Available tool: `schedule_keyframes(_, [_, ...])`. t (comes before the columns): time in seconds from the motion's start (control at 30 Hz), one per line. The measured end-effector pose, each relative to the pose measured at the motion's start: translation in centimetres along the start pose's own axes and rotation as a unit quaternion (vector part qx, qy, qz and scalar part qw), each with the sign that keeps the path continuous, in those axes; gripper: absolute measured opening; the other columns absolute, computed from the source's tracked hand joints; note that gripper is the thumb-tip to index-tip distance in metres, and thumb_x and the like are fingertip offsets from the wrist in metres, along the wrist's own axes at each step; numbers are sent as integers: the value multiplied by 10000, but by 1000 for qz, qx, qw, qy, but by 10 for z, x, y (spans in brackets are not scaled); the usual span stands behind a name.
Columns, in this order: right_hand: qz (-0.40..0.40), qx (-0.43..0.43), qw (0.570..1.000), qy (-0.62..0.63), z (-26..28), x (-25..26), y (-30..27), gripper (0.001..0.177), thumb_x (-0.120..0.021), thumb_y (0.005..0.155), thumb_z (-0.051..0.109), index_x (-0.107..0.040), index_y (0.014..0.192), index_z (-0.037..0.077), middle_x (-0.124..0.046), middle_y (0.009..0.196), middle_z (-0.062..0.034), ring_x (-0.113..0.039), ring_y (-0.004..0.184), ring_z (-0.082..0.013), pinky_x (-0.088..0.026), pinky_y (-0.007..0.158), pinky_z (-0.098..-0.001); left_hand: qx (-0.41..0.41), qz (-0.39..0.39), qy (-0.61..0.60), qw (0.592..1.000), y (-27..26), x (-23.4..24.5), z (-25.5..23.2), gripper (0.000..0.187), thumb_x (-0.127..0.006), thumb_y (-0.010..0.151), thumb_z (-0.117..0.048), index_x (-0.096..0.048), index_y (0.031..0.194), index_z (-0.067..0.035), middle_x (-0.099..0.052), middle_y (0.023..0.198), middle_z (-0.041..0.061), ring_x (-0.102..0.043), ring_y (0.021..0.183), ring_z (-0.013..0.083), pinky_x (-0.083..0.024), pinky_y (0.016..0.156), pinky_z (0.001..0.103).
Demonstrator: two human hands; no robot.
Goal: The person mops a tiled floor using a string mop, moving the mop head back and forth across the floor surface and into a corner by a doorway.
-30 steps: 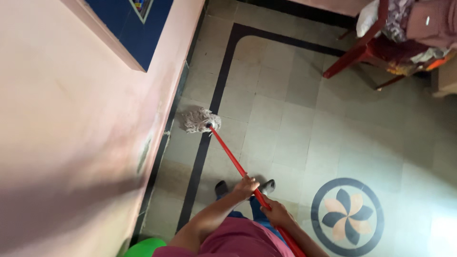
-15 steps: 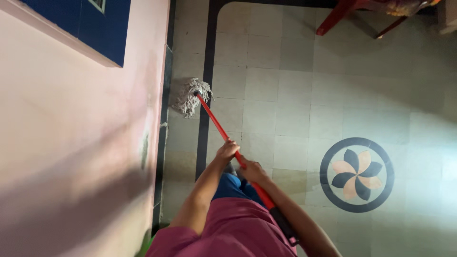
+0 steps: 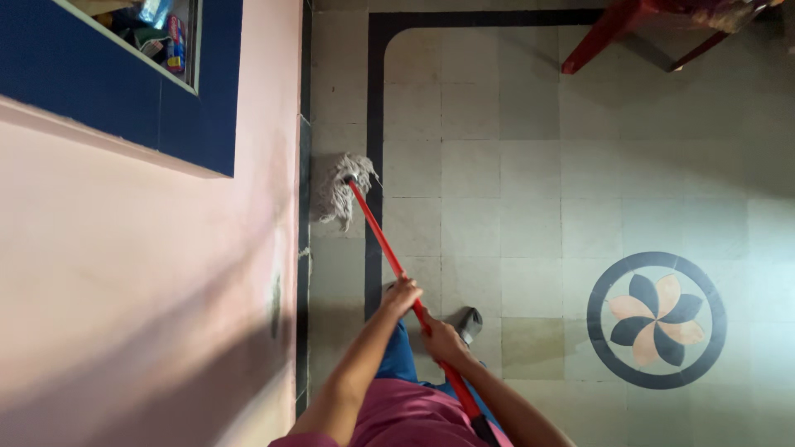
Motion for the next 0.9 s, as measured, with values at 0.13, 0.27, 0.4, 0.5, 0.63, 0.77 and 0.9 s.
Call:
schedule_keyframes(0.13, [2,-51,998,25,39,3,28,634,-558,965,288,-367,1569,301,-701,715,-175,-683,501,-277,-565,505,-419,-21,-21,25,999,2,26,40,179,-552,939,-83,-686,1033,-155,-646,1228,115,-489,1350,373,-319,1225,537])
schedule_keyframes(0.27, [-37,-19,999,35,28,26,0,614,-583,948,321,-428,1542,320,-701,687,-160,-688,525,-238,-564,516,-406,-11,32,-4,999,6,45,12,159,-554,991,-164,-704,1043,-174,-651,1231,108,-438,1385,461,-370,1209,523])
schedule_keyframes(0.4, [0,-123,990,64,10,35,-51,649,-603,946,332,-385,1557,340,-651,664,-134,-652,501,-241,-548,523,-420,-132,68,70,986,-18,31,-48,268,-622,862,-65,-664,1118,-134,-679,1152,126,-618,1232,343,-277,1271,632])
schedule_keyframes(0.5, [26,-182,978,97,13,30,-57,678,-604,944,309,-358,1575,342,-615,654,-164,-631,503,-263,-550,533,-449,-105,-73,32,991,-22,46,-43,112,-603,945,-135,-689,1016,-139,-684,1099,146,-582,1237,528,-337,1125,541])
schedule_keyframes(0.63, [-26,-79,996,29,19,26,-2,662,-612,924,301,-411,1555,307,-667,651,-155,-680,506,-240,-556,546,-417,-101,8,25,995,3,48,-7,186,-567,959,-42,-692,1053,-142,-674,1113,147,-667,1132,374,-272,1245,597])
schedule_keyframes(0.77, [-55,-26,998,21,50,33,59,660,-632,920,304,-423,1545,282,-693,675,-136,-702,524,-233,-575,536,-401,-57,-24,10,998,36,74,47,174,-620,839,-73,-705,971,-149,-652,1141,140,-571,1240,444,-329,1130,553])
schedule_keyframes(0.9, [-19,-111,992,47,100,57,76,623,-595,954,339,-420,1552,342,-694,684,-101,-663,505,-214,-574,522,-390,8,-33,-51,998,53,102,84,143,-610,848,-68,-710,922,-139,-635,1168,119,-403,1385,490,-436,1030,502])
Point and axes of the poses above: each hand's wrist, its own y-axis towards the middle knuckle, its own x-axis out of the back of the hand, z = x × y, the point moved 6 cm from there along y, towards the middle knuckle
